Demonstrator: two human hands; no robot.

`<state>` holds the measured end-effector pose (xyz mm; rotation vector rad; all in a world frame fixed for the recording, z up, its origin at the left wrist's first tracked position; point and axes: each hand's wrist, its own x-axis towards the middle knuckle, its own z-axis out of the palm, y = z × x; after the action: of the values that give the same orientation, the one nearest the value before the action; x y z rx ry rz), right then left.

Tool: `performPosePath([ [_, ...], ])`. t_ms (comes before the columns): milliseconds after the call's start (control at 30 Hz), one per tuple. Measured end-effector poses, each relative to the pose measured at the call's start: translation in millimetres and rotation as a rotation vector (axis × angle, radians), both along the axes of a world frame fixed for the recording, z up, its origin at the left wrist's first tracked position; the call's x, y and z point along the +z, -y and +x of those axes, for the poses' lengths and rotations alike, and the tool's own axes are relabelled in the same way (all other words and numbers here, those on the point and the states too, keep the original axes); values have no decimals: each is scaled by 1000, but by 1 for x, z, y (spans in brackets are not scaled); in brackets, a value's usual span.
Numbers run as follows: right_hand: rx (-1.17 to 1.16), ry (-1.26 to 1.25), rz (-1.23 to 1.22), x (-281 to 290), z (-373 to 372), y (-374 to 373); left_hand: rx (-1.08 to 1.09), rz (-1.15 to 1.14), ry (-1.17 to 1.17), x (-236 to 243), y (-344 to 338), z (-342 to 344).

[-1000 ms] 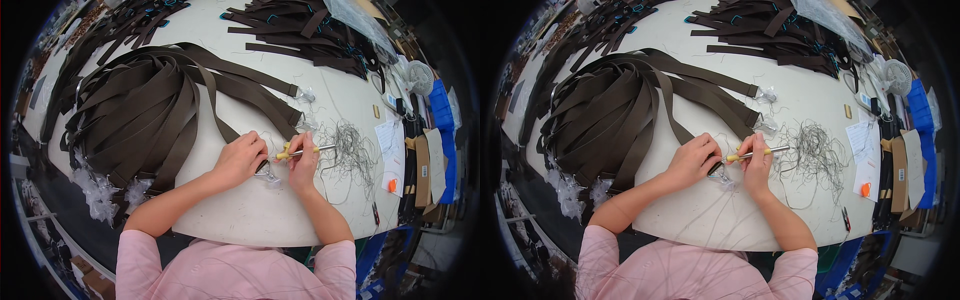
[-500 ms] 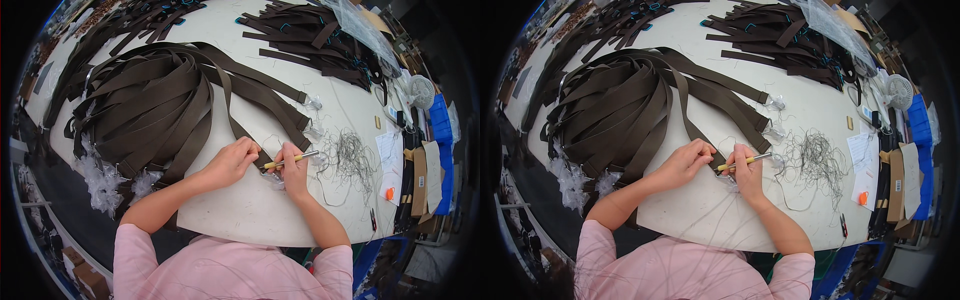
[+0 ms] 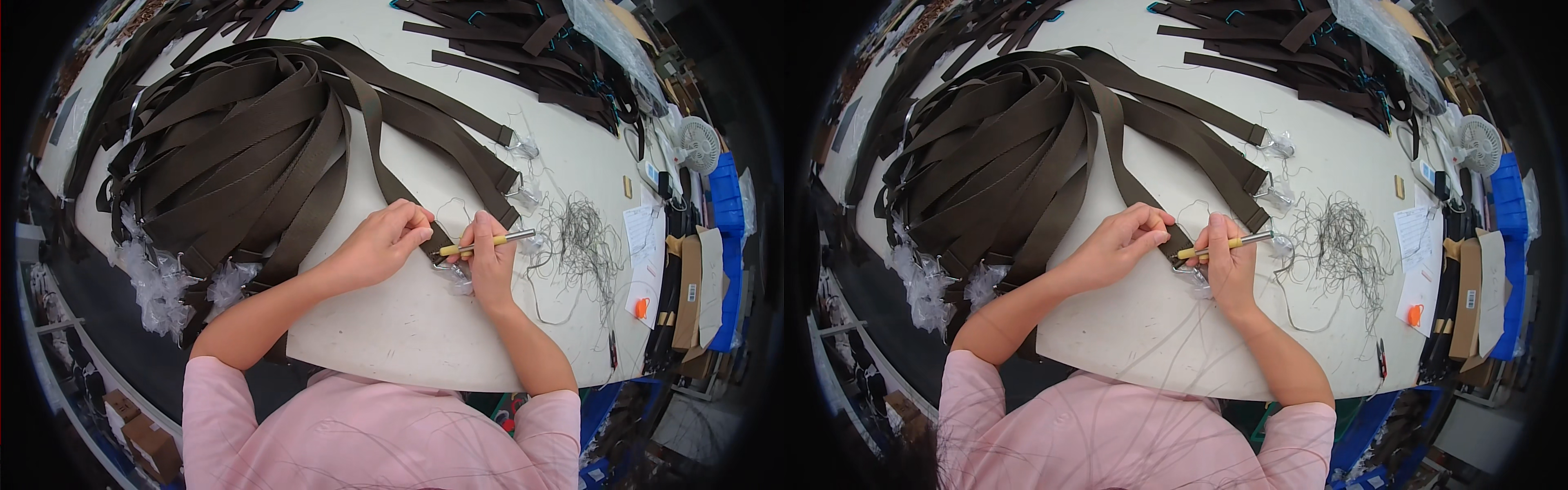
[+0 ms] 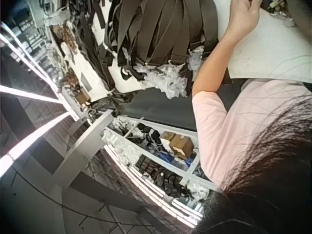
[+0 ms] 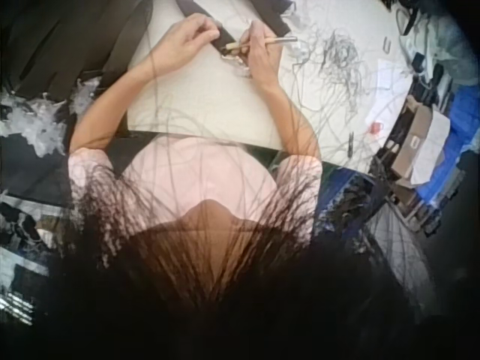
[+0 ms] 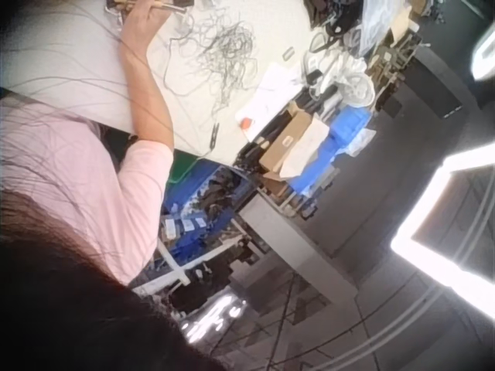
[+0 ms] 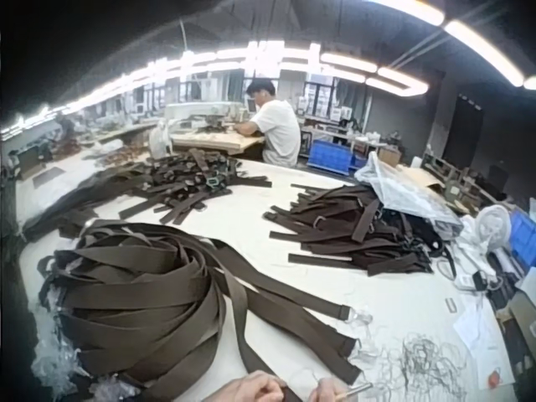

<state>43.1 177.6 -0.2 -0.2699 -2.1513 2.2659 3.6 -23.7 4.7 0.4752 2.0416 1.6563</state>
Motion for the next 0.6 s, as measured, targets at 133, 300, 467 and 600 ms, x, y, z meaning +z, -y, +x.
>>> performPosePath([
  [133, 14, -13, -4, -2, -1, -1, -4, 1, -16, 1, -1, -2],
  [300, 22, -11, -1, -1, -1, 0, 11, 13, 24, 1, -1, -1],
  [467, 19, -21, 0, -1, 0, 0, 8, 23, 39, -2, -1, -3],
  [600, -70, -27, -68, 5, -2, -3, 43, 4, -26, -6, -1, -3],
])
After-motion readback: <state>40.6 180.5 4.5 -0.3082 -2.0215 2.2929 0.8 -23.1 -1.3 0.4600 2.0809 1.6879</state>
